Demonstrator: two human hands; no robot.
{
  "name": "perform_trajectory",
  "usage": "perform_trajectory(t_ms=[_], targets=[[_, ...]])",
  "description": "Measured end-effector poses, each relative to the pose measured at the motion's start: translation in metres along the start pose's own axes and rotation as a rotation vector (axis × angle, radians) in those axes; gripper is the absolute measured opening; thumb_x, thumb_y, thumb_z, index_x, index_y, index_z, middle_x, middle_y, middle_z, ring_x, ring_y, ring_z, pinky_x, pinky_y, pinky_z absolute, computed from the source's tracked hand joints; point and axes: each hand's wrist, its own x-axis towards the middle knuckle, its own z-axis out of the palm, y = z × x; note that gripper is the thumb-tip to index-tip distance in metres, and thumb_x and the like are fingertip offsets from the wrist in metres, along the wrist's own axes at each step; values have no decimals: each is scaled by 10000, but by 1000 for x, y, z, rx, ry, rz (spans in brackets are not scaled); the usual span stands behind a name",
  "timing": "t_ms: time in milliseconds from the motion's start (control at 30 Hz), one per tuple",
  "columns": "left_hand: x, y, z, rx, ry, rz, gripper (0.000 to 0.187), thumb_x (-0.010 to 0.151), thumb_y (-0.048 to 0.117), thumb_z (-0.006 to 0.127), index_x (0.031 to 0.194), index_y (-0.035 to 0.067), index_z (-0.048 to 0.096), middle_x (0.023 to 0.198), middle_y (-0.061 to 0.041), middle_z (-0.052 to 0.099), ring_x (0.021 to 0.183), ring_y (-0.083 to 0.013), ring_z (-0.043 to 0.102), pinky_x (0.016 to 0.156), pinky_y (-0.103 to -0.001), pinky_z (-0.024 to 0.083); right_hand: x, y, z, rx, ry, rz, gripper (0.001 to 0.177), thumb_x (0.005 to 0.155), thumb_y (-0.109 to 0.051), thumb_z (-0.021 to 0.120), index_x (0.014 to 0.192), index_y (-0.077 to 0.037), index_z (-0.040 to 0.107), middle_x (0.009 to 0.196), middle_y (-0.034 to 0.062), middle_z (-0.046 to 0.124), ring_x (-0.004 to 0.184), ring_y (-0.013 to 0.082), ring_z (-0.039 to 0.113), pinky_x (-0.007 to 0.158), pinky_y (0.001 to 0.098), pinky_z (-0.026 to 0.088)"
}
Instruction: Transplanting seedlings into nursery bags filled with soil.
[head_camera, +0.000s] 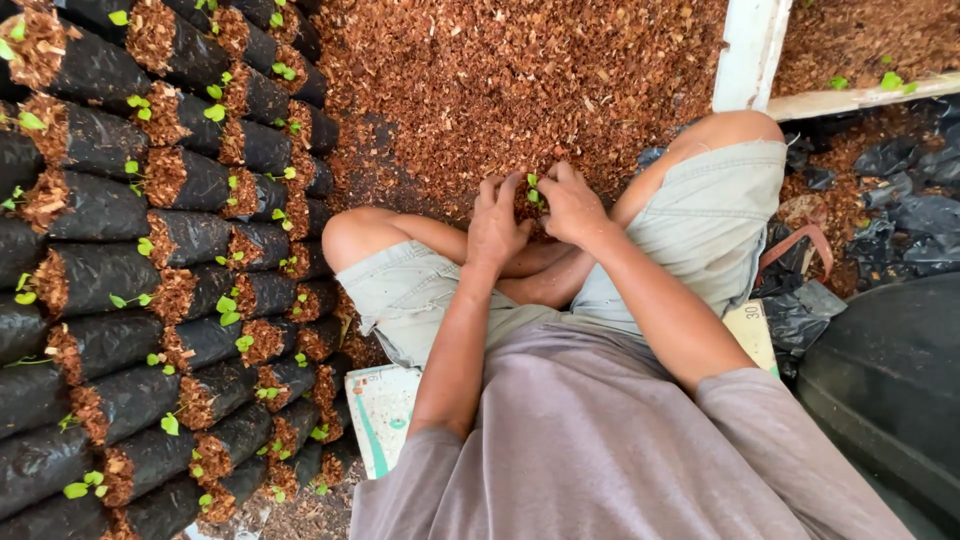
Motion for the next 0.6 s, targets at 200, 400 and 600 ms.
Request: perform_trajectory(t_ms=[200, 400, 600], targets=[[24, 12, 14, 135, 23, 150, 825, 785, 147, 875, 1496, 157, 458, 1345, -165, 400, 1213, -513, 578, 943, -629, 613, 13, 8, -3, 62, 94, -56, 401, 841, 111, 631, 1238, 126, 577, 1147, 305, 583, 1055, 541, 624, 793, 559, 554], [47, -35, 66, -31, 240, 197, 304, 880, 73, 712, 1178, 129, 695, 1053, -84, 603, 931, -393, 736, 786, -498, 659, 26, 9, 1, 5, 168, -132, 198, 829, 89, 627, 1008, 80, 712, 960, 236, 648, 957, 453, 665, 808, 517, 562], [28, -24, 21, -374, 340, 106, 367, 796, -9, 789, 1140, 99, 722, 1056, -134, 707, 1029, -359, 723, 857, -426, 634, 31, 7, 6, -19, 141, -155, 243, 857, 73, 646, 1065, 5, 754, 916, 152, 721, 908, 365, 727, 785, 456, 587]])
